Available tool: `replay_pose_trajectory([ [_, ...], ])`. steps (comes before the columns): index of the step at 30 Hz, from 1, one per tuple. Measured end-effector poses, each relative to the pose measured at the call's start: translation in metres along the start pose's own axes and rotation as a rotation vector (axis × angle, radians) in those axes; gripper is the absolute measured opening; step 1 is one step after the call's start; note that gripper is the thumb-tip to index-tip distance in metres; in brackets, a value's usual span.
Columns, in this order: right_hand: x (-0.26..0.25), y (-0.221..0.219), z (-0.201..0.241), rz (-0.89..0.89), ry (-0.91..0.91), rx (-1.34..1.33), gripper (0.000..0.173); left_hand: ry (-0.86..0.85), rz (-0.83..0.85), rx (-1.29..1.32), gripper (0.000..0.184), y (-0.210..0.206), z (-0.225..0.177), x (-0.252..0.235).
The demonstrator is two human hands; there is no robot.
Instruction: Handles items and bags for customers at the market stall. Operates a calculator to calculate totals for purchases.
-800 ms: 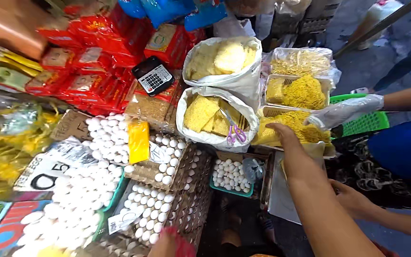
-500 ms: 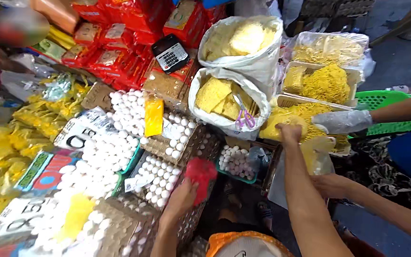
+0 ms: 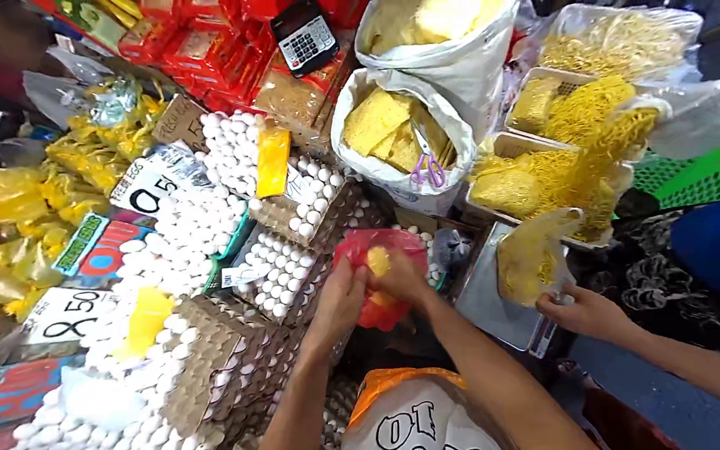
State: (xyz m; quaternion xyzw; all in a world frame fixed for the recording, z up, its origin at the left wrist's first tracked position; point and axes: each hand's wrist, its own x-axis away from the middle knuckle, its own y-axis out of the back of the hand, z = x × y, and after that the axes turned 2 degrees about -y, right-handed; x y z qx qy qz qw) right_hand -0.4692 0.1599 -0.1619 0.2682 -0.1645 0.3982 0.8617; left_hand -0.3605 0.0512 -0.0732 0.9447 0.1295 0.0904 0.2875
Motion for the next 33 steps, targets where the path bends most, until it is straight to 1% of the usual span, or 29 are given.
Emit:
replay_pose_trajectory([
  [1, -0.007, -0.017, -0.011, 0.078, -0.02, -0.009, 0.055, -0.072, 0.023, 0.047, 0.028, -0.01, -0.009, 0.001],
  [3, -0.01, -0.042, -0.038, 0.115, 0.026, -0.185, 0.048, -0.185, 0.056, 0.202, 0.029, -0.021, -0.017, 0.002],
  [4, -0.018, -0.053, -0.053, 0.148, 0.061, -0.207, 0.048, -0.197, 0.049, 0.317, 0.033, -0.022, -0.011, 0.003],
  [5, -0.028, -0.061, -0.067, 0.204, 0.096, -0.161, 0.051, -0.172, 0.016, 0.462, 0.035, -0.021, 0.001, 0.008],
  [6, -0.038, -0.065, -0.077, 0.26, 0.118, -0.046, 0.057, -0.119, -0.043, 0.604, 0.038, -0.017, 0.016, 0.017],
  [7, -0.041, -0.056, -0.074, 0.298, 0.117, 0.052, 0.061, -0.057, -0.108, 0.731, 0.04, -0.009, 0.032, 0.026],
  [8, -0.037, -0.031, -0.059, 0.315, 0.079, 0.062, 0.064, 0.006, -0.168, 0.843, 0.041, 0.002, 0.049, 0.033],
  [9, -0.034, 0.0, -0.046, 0.294, 0.053, -0.034, 0.059, 0.072, -0.218, 0.954, 0.041, 0.011, 0.067, 0.043],
  [10, -0.034, 0.033, -0.041, 0.23, 0.025, -0.222, 0.046, 0.143, -0.259, 1.053, 0.041, 0.017, 0.085, 0.054],
  [11, -0.04, 0.064, -0.044, 0.13, -0.027, -0.45, 0.038, 0.206, -0.281, 1.138, 0.04, 0.019, 0.101, 0.065],
  [12, -0.054, 0.091, -0.056, -0.033, -0.087, -0.655, 0.036, 0.259, -0.278, 1.199, 0.041, 0.015, 0.114, 0.075],
  [13, -0.075, 0.113, -0.074, -0.27, -0.161, -0.814, 0.039, 0.305, -0.267, 1.227, 0.042, 0.007, 0.125, 0.082],
  [14, -0.099, 0.13, -0.094, -0.54, -0.238, -0.933, 0.049, 0.342, -0.262, 1.244, 0.041, -0.003, 0.132, 0.086],
  [15, -0.123, 0.147, -0.112, -0.767, -0.326, -1.028, 0.065, 0.369, -0.263, 1.262, 0.038, -0.012, 0.136, 0.086],
  [16, -0.144, 0.161, -0.126, -0.932, -0.404, -1.115, 0.081, 0.384, -0.264, 1.272, 0.035, -0.018, 0.138, 0.084],
  [17, -0.164, 0.172, -0.138, -1.053, -0.458, -1.18, 0.092, 0.39, -0.264, 1.277, 0.033, -0.02, 0.14, 0.081],
  [18, -0.179, 0.18, -0.146, -1.139, -0.484, -1.225, 0.097, 0.392, -0.261, 1.278, 0.033, -0.017, 0.143, 0.079],
  [20, -0.199, 0.191, -0.148, -1.221, -0.492, -1.288, 0.09, 0.381, -0.227, 1.256, 0.036, -0.001, 0.152, 0.074],
  [21, -0.206, 0.196, -0.149, -1.219, -0.497, -1.306, 0.084, 0.369, -0.21, 1.24, 0.036, 0.009, 0.156, 0.071],
  [23, -0.217, 0.205, -0.156, -1.208, -0.532, -1.292, 0.078, 0.341, -0.171, 1.209, 0.038, 0.029, 0.162, 0.071],
  [24, -0.221, 0.209, -0.154, -1.231, -0.582, -1.25, 0.079, 0.325, -0.14, 1.197, 0.039, 0.038, 0.164, 0.071],
  [26, -0.227, 0.215, -0.145, -1.286, -0.692, -1.068, 0.094, 0.294, -0.087, 1.18, 0.044, 0.051, 0.163, 0.072],
  [28, -0.242, 0.218, -0.149, -1.351, -0.694, -0.958, 0.112, 0.26, -0.061, 1.147, 0.046, 0.057, 0.156, 0.076],
  [29, -0.249, 0.218, -0.153, -1.36, -0.657, -0.96, 0.118, 0.238, -0.045, 1.122, 0.047, 0.06, 0.152, 0.078],
  [31, -0.253, 0.218, -0.162, -1.323, -0.578, -1.024, 0.121, 0.195, -0.018, 1.036, 0.043, 0.066, 0.142, 0.079],
  [33, -0.248, 0.224, -0.172, -1.303, -0.503, -1.117, 0.126, 0.181, 0.0, 0.931, 0.038, 0.068, 0.132, 0.079],
])
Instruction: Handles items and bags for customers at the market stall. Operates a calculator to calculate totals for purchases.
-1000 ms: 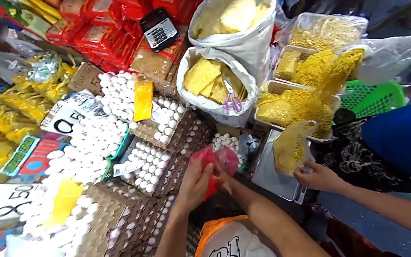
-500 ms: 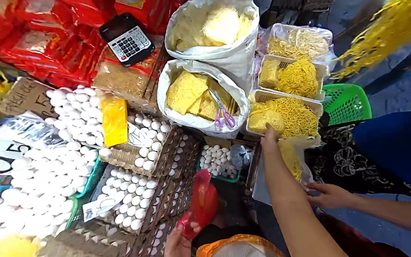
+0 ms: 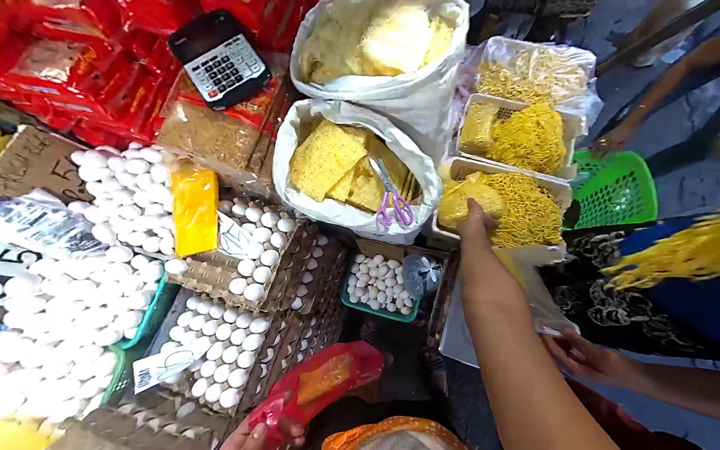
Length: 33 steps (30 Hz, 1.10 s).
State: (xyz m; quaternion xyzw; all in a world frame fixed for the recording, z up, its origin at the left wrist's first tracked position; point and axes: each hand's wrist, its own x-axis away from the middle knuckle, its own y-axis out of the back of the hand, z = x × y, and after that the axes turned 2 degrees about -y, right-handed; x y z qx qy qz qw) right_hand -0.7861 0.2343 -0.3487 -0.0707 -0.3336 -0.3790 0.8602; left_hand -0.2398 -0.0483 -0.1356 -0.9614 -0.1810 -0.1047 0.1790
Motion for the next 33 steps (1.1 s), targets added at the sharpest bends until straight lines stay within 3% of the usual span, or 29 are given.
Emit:
replay_pose_trajectory([
  [5, 0.004, 0.042, 0.006, 0.019, 0.115, -0.108, 0.139, -0.004, -0.085, -0.039, 0.041, -0.012, 0.001, 0.017],
  [7, 0.032, 0.072, 0.005, 0.078, 0.335, -0.095, 0.137, -0.027, -0.164, -0.073, 0.039, -0.022, 0.003, 0.02],
  [9, 0.102, 0.103, 0.018, 0.067, 0.579, -0.071, 0.121, -0.068, -0.238, -0.088, 0.035, -0.039, 0.003, 0.021],
  [10, 0.169, 0.14, 0.082, 0.281, 0.137, 0.104, 0.117, -0.087, -0.268, -0.093, 0.033, -0.05, 0.002, 0.019],
  [11, 0.213, 0.157, 0.103, 0.29, 0.058, 0.092, 0.107, -0.105, -0.285, -0.096, 0.031, -0.06, 0.001, 0.017],
  [13, 0.241, 0.18, 0.084, 0.291, 0.2, -0.011, 0.099, -0.135, -0.263, -0.114, 0.035, -0.075, -0.003, 0.015],
  [15, 0.199, 0.187, 0.017, 0.348, 0.516, -0.149, 0.103, -0.167, -0.264, -0.15, 0.035, -0.088, -0.007, 0.018],
  [17, 0.193, 0.208, -0.013, 0.526, 0.548, -0.18, 0.11, -0.192, -0.268, -0.156, 0.034, -0.1, -0.011, 0.028],
  [19, 0.226, 0.244, -0.016, 0.717, 0.585, -0.155, 0.113, -0.198, -0.269, -0.137, 0.035, -0.11, -0.012, 0.04],
  [23, 0.274, 0.284, -0.015, 1.409, 0.811, -0.044, 0.108, -0.326, -0.281, -0.048, 0.032, -0.129, -0.017, 0.06],
  [26, 0.308, 0.274, -0.027, 1.929, 0.936, 0.396, 0.099, -0.456, -0.317, 0.0, 0.027, -0.138, -0.027, 0.083],
  [29, 0.346, 0.256, -0.066, 2.288, 0.991, 0.841, 0.089, -0.564, -0.351, -0.217, 0.022, -0.141, -0.036, 0.11],
  [31, 0.368, 0.268, -0.08, 2.397, 0.787, 0.95, 0.073, -0.593, -0.321, -0.351, 0.021, -0.146, -0.038, 0.129],
  [33, 0.406, 0.3, -0.061, 2.277, 0.363, 1.101, 0.036, -0.631, -0.299, -0.391, 0.02, -0.147, -0.039, 0.146],
])
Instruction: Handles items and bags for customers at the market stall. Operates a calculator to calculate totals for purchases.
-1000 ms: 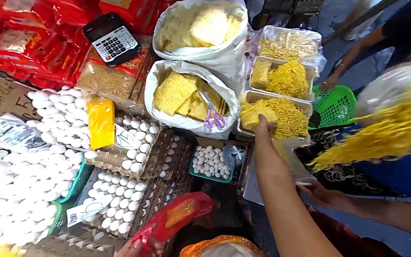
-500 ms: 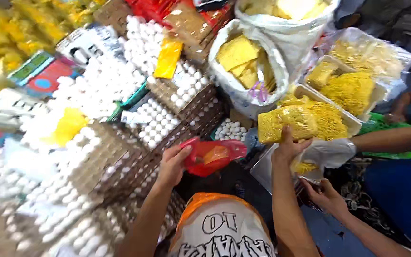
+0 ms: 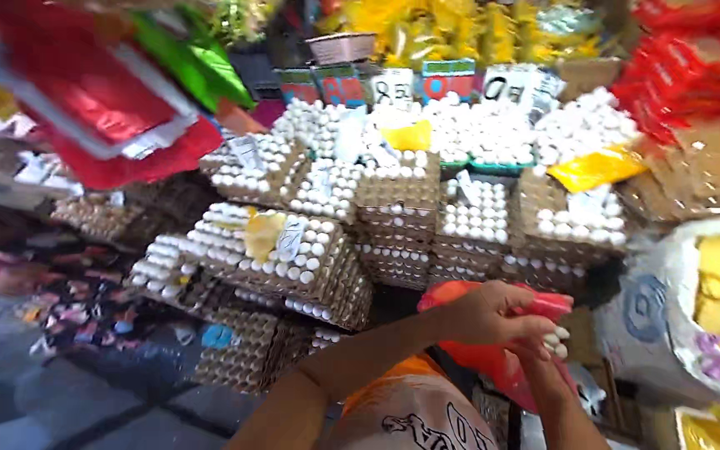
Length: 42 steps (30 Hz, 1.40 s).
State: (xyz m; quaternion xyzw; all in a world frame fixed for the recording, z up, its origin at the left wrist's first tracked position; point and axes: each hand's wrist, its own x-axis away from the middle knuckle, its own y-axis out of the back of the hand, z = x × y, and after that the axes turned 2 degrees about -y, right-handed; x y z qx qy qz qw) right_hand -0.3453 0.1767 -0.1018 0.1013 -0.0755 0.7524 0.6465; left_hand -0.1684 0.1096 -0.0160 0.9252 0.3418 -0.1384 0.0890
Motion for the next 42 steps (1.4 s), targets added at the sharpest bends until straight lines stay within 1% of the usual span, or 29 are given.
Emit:
replay_pose_trajectory([
  [1, -0.002, -0.017, 0.019, -0.024, -0.105, -0.09, 0.029, -0.015, -0.017, -0.01, 0.02, 0.006, -0.005, 0.007],
  [2, -0.016, -0.03, 0.023, -0.048, -0.154, -0.137, 0.027, -0.02, -0.047, -0.031, 0.021, 0.016, -0.01, 0.015],
  [3, -0.039, -0.046, 0.015, -0.09, -0.144, -0.14, 0.022, -0.025, -0.089, -0.046, 0.022, 0.028, -0.015, 0.024],
  [4, -0.062, -0.061, 0.012, -0.067, -0.2, -0.098, 0.02, -0.031, -0.148, -0.044, 0.022, 0.042, -0.02, 0.034],
  [5, -0.082, -0.076, 0.017, 0.008, -0.239, -0.007, 0.02, -0.031, -0.212, -0.02, 0.022, 0.057, -0.027, 0.046],
  [6, -0.101, -0.09, 0.023, 0.14, -0.19, 0.079, 0.023, -0.04, -0.286, 0.008, 0.022, 0.074, -0.035, 0.059],
  [8, -0.14, -0.126, 0.039, 0.401, 0.103, 0.164, 0.025, -0.092, -0.443, 0.062, 0.02, 0.109, -0.052, 0.085],
  [9, -0.161, -0.145, 0.057, 0.523, 0.166, 0.234, 0.03, -0.112, -0.522, 0.081, 0.02, 0.127, -0.062, 0.098],
  [11, -0.203, -0.19, 0.11, 0.735, 0.18, 0.538, 0.04, -0.128, -0.687, 0.028, 0.022, 0.166, -0.084, 0.121],
  [13, -0.24, -0.239, 0.157, 0.863, 0.235, 0.838, 0.046, -0.153, -0.826, -0.036, 0.024, 0.205, -0.11, 0.139],
  [14, -0.255, -0.26, 0.177, 0.904, 0.265, 0.953, 0.045, -0.201, -0.857, -0.031, 0.023, 0.226, -0.123, 0.146],
  [16, -0.285, -0.294, 0.203, 0.901, 0.302, 1.192, 0.027, -0.318, -0.853, 0.029, 0.025, 0.268, -0.147, 0.154],
  [18, -0.33, -0.311, 0.201, 0.839, 0.549, 1.205, 0.023, -0.349, -0.835, 0.051, 0.029, 0.312, -0.164, 0.159],
  [19, -0.337, -0.329, 0.222, 0.841, 0.402, 1.289, 0.027, -0.331, -0.815, 0.055, 0.032, 0.334, -0.168, 0.16],
  [20, -0.347, -0.347, 0.238, 0.841, 0.286, 1.285, 0.032, -0.3, -0.808, 0.053, 0.035, 0.357, -0.17, 0.159],
  [21, -0.365, -0.358, 0.241, 0.855, 0.304, 1.206, 0.039, -0.254, -0.815, 0.04, 0.036, 0.379, -0.17, 0.156],
  [23, -0.409, -0.376, 0.23, 0.858, 0.368, 1.108, 0.042, -0.158, -0.847, 0.049, 0.036, 0.423, -0.166, 0.153],
  [26, -0.45, -0.406, 0.207, 0.846, 0.276, 1.033, 0.047, -0.047, -1.039, 0.143, 0.034, 0.474, -0.152, 0.16],
  [28, -0.451, -0.42, 0.204, 0.796, 0.235, 0.942, 0.045, -0.04, -1.149, 0.18, 0.031, 0.499, -0.139, 0.165],
  [30, -0.412, -0.425, 0.236, 0.733, 0.1, 0.869, 0.04, -0.014, -1.199, 0.154, 0.032, 0.515, -0.127, 0.169],
  [31, -0.393, -0.425, 0.251, 0.678, 0.069, 0.855, 0.036, -0.008, -1.223, 0.137, 0.032, 0.519, -0.125, 0.168],
  [32, -0.383, -0.426, 0.259, 0.65, 0.069, 0.88, 0.035, -0.016, -1.264, 0.145, 0.026, 0.524, -0.123, 0.166],
  [34, -0.394, -0.437, 0.246, 0.626, 0.172, 1.014, 0.035, -0.044, -1.386, 0.168, 0.013, 0.541, -0.119, 0.164],
  [35, -0.414, -0.45, 0.227, 0.608, 0.234, 1.137, 0.035, -0.045, -1.442, 0.187, 0.013, 0.555, -0.114, 0.166],
  [36, -0.443, -0.462, 0.2, 0.56, 0.368, 1.214, 0.032, -0.017, -1.493, 0.182, 0.018, 0.568, -0.108, 0.167],
  [38, -0.481, -0.473, 0.183, 0.536, 0.464, 1.251, 0.029, 0.065, -1.545, 0.127, 0.034, 0.582, -0.096, 0.166],
  [39, -0.489, -0.472, 0.183, 0.522, 0.487, 1.231, 0.031, 0.094, -1.519, 0.093, 0.041, 0.585, -0.088, 0.167],
  [40, -0.491, -0.465, 0.186, 0.507, 0.513, 1.189, 0.032, 0.11, -1.458, 0.044, 0.039, 0.591, -0.076, 0.169],
  [42, -0.474, -0.44, 0.193, 0.471, 0.574, 1.1, 0.031, 0.178, -1.355, -0.011, 0.033, 0.605, -0.055, 0.168],
])
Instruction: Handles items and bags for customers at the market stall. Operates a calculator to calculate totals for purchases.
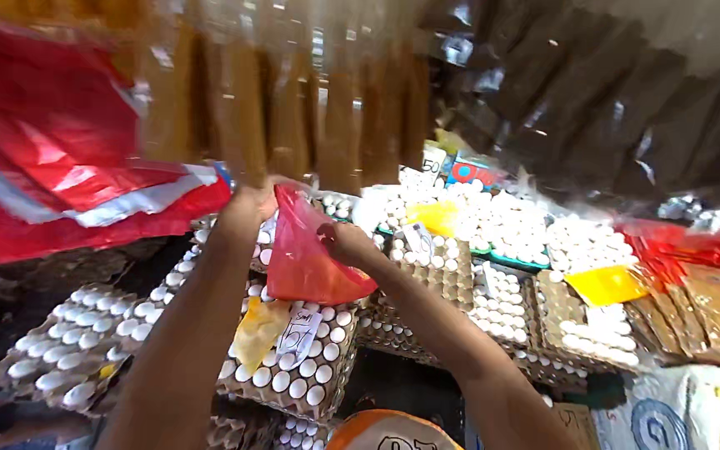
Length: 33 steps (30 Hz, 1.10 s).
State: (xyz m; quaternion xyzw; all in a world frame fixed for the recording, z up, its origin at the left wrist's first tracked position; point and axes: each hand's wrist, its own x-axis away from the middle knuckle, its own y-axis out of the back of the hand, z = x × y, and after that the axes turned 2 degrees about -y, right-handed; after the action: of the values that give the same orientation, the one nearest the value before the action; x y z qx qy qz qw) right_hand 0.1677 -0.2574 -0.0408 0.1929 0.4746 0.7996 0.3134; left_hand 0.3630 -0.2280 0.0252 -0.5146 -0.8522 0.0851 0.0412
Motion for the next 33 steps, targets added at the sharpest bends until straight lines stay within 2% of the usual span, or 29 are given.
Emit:
replay_pose_trajectory([
  [3, 0.07, 0.008, -0.014, -0.177, 0.064, 0.026, 0.027, 0.113, 0.18, -0.05, 0.029, 0.001, 0.029, -0.027],
  [6, 0.131, -0.006, -0.05, -0.362, 0.071, 0.002, 0.022, 0.201, 0.191, -0.157, 0.023, -0.007, 0.048, -0.008],
  [8, 0.162, -0.023, -0.077, -0.462, -0.066, -0.092, 0.025, 0.246, 0.186, -0.157, 0.025, -0.01, 0.071, 0.001],
  [11, 0.195, -0.055, -0.102, -0.573, -0.319, -0.257, 0.03, 0.219, 0.19, -0.092, 0.022, -0.022, 0.089, 0.006],
  [14, 0.21, -0.086, -0.101, -0.547, -0.454, -0.369, 0.042, 0.196, 0.266, -0.121, 0.025, -0.031, 0.069, 0.009],
  [17, 0.22, -0.104, -0.1, -0.452, -0.499, -0.419, 0.05, 0.197, 0.297, -0.176, 0.024, -0.059, 0.053, 0.018],
  [21, 0.22, -0.106, -0.101, -0.301, -0.504, -0.501, 0.048, 0.15, 0.228, -0.123, 0.024, -0.072, 0.033, 0.032],
  [24, 0.211, -0.08, -0.111, -0.356, -0.493, -0.541, 0.035, 0.052, 0.228, -0.13, 0.024, -0.064, -0.002, 0.058],
  [26, 0.201, -0.054, -0.118, -0.387, -0.514, -0.596, 0.033, -0.034, 0.22, -0.125, 0.021, -0.047, -0.033, 0.073],
  [29, 0.186, -0.025, -0.135, -0.423, -0.513, -0.674, 0.041, -0.089, 0.089, -0.056, 0.018, -0.02, -0.073, 0.1],
  [33, 0.137, 0.015, -0.193, -0.476, -0.529, -0.463, 0.056, -0.19, 0.022, 0.041, 0.015, 0.002, -0.097, 0.113],
])
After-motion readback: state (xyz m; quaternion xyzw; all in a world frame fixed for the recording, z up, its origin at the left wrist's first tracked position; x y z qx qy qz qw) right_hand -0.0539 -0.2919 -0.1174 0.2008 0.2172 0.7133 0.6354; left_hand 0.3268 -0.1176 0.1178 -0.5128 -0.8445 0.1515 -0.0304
